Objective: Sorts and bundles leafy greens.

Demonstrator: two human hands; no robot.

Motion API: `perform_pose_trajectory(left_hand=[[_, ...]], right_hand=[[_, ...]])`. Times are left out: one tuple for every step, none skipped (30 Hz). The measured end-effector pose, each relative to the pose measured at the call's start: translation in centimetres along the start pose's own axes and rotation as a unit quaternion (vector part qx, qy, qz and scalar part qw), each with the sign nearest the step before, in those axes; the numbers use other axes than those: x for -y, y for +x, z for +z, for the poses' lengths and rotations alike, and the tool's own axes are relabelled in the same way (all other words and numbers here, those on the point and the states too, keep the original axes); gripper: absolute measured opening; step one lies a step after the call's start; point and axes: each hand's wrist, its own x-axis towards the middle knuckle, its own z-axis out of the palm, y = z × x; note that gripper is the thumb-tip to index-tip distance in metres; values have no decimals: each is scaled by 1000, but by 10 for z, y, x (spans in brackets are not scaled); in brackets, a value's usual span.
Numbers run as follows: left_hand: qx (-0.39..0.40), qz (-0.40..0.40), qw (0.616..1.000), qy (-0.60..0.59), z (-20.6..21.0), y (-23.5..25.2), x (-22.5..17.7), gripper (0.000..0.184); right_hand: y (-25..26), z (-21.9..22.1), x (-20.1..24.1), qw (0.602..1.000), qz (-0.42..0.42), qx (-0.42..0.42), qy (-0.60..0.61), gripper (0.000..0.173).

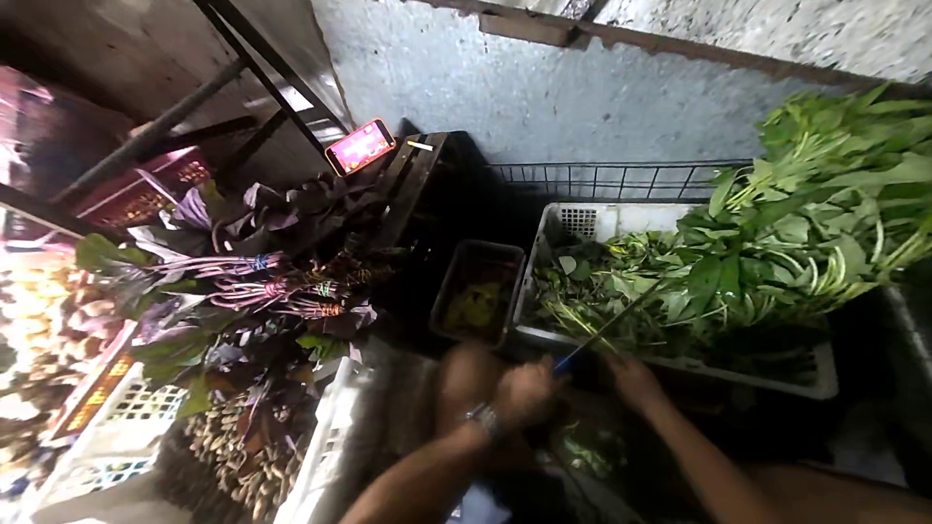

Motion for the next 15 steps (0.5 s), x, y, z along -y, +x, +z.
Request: perform_pose_trajectory(left_hand=[[-6, -5, 1000, 11, -3, -1, 0, 54], [-11, -9, 1000, 23, -8, -3, -2, 54], [-9, -13, 999, 37, -11, -5, -4, 55], [-3, -17, 999, 47, -11, -6, -7, 56], [-2, -18, 999, 48, -12, -7, -10, 56], [-11, -16, 999, 48, -15, -8, -11, 55], [-23, -13, 998, 49, -19, -9, -12, 55], [-28, -14, 998, 53, -22, -11, -13, 55], [-25, -18, 998, 61, -24, -14, -14, 55], [-17, -23, 997, 72, -25, -15, -15, 55], [-8, -26, 996, 86, -24, -15, -15, 55], [2, -26, 995, 101, -22, -13, -15, 53], [10, -27, 993, 115, -18, -11, -13, 52], [13, -26, 992, 125, -14, -9, -11, 51], [16, -28, 991, 128, -11, -7, -10, 51]], right_hand=[[0, -2, 4, 1000, -4, 4, -7, 56], [-2, -4, 8, 1000, -7, 10, -10, 55], [-5, -5, 10, 1000, -8, 20, -10, 54], [-8, -6, 7, 1000, -4, 29, -9, 54], [-7, -6, 1, 1000, -3, 30, -7, 55], [-3, -6, -4, 1000, -9, 25, -2, 55], [0, -6, -7, 1000, -18, 23, 2, 56], [3, -5, -9, 1000, -24, 19, 4, 56], [3, -3, -10, 999, -25, 19, 3, 56], [3, -2, -10, 1000, -23, 21, -5, 56], [3, -3, -8, 999, -18, 24, -20, 56], [2, -4, -5, 999, -10, 25, -35, 56], [0, -5, -1, 998, 2, 26, -52, 57], [-1, -5, 1, 997, 9, 26, -65, 57], [-2, -5, 2, 997, 15, 27, -76, 57]])
